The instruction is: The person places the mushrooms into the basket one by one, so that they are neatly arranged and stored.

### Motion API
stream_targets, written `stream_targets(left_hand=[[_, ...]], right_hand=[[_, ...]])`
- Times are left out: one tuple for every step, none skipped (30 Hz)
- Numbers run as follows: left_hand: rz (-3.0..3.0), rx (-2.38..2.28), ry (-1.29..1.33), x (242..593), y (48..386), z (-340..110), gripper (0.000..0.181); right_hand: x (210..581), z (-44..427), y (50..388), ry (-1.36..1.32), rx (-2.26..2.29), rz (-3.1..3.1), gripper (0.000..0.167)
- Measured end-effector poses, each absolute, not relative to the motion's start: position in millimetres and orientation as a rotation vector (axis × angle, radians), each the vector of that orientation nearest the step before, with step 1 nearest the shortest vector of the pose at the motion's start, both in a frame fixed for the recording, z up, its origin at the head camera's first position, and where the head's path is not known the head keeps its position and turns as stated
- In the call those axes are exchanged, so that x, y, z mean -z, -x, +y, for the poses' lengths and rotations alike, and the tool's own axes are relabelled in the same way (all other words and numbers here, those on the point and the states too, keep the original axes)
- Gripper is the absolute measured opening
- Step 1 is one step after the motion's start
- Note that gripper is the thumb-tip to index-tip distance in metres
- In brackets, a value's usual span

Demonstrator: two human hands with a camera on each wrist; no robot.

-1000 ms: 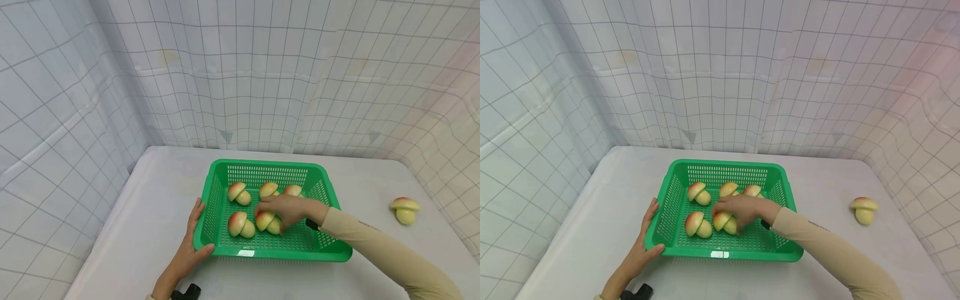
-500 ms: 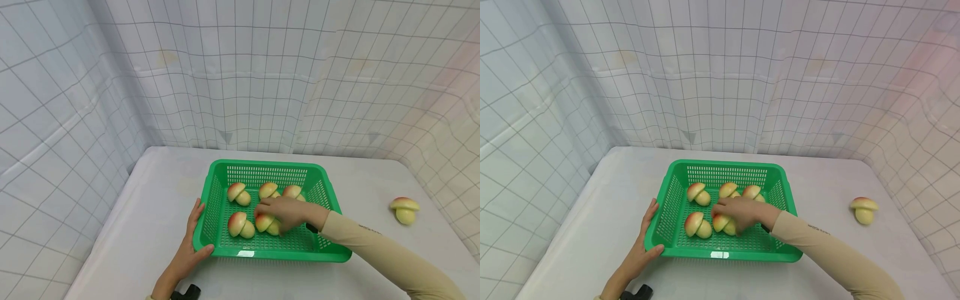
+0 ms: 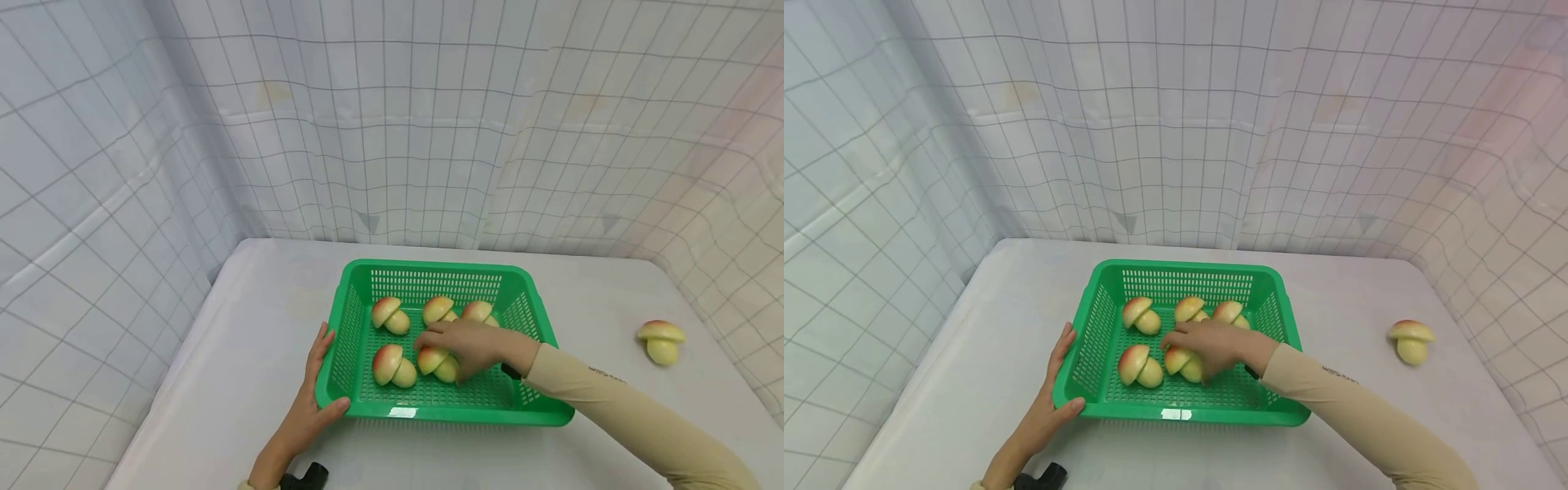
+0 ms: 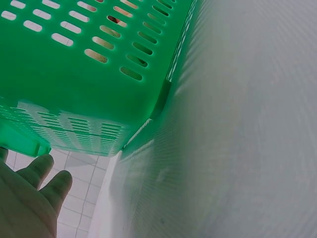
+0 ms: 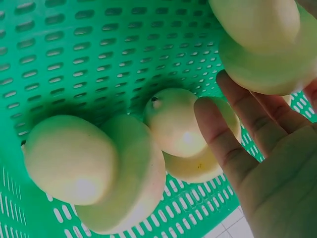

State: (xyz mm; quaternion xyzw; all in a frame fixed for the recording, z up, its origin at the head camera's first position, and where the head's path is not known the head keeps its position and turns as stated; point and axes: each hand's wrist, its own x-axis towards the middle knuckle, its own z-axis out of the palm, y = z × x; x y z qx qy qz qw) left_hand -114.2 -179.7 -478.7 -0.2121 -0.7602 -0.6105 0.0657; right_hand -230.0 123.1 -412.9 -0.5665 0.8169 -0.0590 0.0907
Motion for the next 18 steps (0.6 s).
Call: stream_targets(left_hand=[[-2.291, 1.845, 0.640, 479, 115, -180, 0.093], [-2.289, 1.850, 0.639, 479, 115, -180, 0.094], [-2.288, 1.852, 0.638, 479, 115, -180, 0.094], [-2.288, 1.851, 0.638, 479, 115, -180, 0.094], [-2.289, 1.850, 0.637, 479, 115, -180, 0.094], [-2.289, 1.851, 0.637, 479, 115, -180, 0.094], [-2.289, 1.853, 0.636, 479, 115, -180, 0.094], [-2.289, 1.855, 0.637, 479, 115, -180, 0.094], [-2.287, 1.855, 0.639, 479, 115, -180, 0.094], [-2.285, 1.856, 0.640, 479, 115, -179, 0.094], [-2.283, 1.860, 0.639, 478, 115, -179, 0.094], [-2.281, 1.862, 0.639, 478, 115, -179, 0.094], [-2.281, 1.862, 0.637, 478, 115, -179, 0.094], [-2.281, 1.861, 0.636, 478, 115, -179, 0.094], [-2.281, 1.859, 0.635, 478, 115, -179, 0.094], [-2.282, 1.857, 0.635, 478, 114, -179, 0.094], [-2.283, 1.858, 0.633, 478, 114, -179, 0.094], [-2.286, 1.857, 0.629, 478, 114, -179, 0.094]], right_hand=[[412, 124, 230, 1.677, 0.178, 2.428, 0.081], [411, 124, 230, 1.667, 0.176, 2.429, 0.084], [410, 124, 230, 1.655, 0.176, 2.434, 0.086], [408, 125, 229, 1.644, 0.176, 2.440, 0.087], [405, 126, 229, 1.630, 0.182, 2.449, 0.089], [401, 127, 229, 1.612, 0.195, 2.457, 0.089], [397, 129, 228, 1.595, 0.210, 2.473, 0.087], [392, 131, 228, 1.577, 0.228, 2.491, 0.085], [386, 134, 228, 1.559, 0.265, 2.508, 0.083], [379, 137, 228, 1.531, 0.310, 2.527, 0.079], [373, 142, 228, 1.500, 0.361, 2.555, 0.075], [366, 147, 228, 1.454, 0.413, 2.592, 0.071], [359, 153, 228, 1.420, 0.471, 2.634, 0.067], [353, 159, 228, 1.374, 0.532, 2.681, 0.064], [347, 168, 228, 1.335, 0.604, 2.735, 0.060], [342, 177, 228, 1.290, 0.672, 2.799, 0.054], [337, 187, 227, 1.257, 0.746, 2.861, 0.048], [334, 198, 227, 1.232, 0.822, 2.922, 0.042]])
